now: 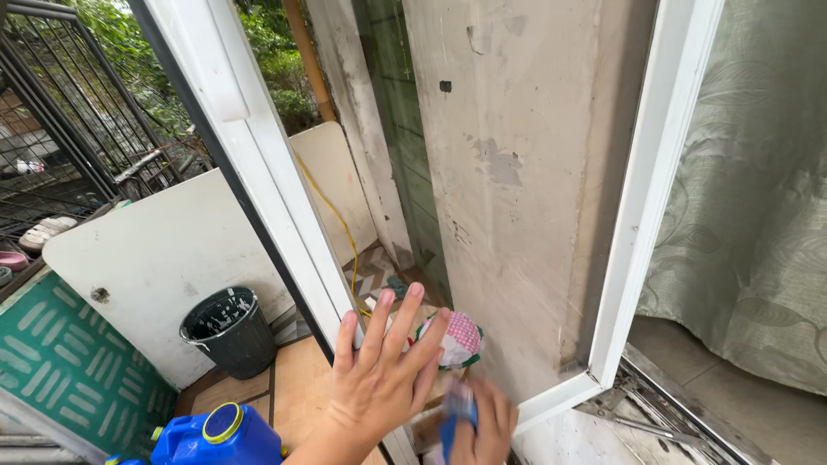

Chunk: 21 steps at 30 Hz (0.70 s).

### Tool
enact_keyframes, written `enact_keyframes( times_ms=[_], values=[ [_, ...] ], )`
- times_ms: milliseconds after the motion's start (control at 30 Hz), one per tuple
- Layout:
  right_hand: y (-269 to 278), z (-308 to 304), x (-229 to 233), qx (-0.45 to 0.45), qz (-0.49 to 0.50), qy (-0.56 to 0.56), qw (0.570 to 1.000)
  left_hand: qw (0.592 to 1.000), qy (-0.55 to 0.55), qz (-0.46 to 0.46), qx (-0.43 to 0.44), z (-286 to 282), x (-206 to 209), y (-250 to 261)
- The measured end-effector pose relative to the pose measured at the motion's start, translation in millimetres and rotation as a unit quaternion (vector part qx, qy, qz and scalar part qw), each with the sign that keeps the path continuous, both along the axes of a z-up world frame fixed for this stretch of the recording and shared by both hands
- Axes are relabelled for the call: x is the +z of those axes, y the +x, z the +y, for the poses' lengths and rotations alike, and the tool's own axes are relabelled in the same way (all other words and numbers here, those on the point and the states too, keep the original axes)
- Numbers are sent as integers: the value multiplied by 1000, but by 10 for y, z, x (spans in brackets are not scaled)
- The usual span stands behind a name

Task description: The person wipes a sliding window frame and glass with a blue cloth. They then spray a foaming cleaner onto the glass and scrub the surface with a red cloth in circular motions.

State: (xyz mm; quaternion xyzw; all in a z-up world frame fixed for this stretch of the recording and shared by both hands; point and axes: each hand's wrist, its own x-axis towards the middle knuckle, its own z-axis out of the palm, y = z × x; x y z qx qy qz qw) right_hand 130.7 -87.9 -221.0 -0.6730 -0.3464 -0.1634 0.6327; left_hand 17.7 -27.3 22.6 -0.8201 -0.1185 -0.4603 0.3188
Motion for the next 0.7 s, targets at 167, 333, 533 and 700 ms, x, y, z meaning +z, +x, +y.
enact_keyframes(
  times_ms=[167,333,533,700],
  values=[
    [-328,324,567,-67,-240,18,968,1000,11,-12,-18,35,-13,14],
    [164,366,74,-111,-282,48,952,1000,-1,-2,-30,52,-17,-2],
    [-71,506,140,-113,-132,88,981,999,-5,-12,-41,87,-79,-1],
    [314,538,184,-118,-309,83,940,998,-7,-27,-57,111,-150,13]
  ],
)
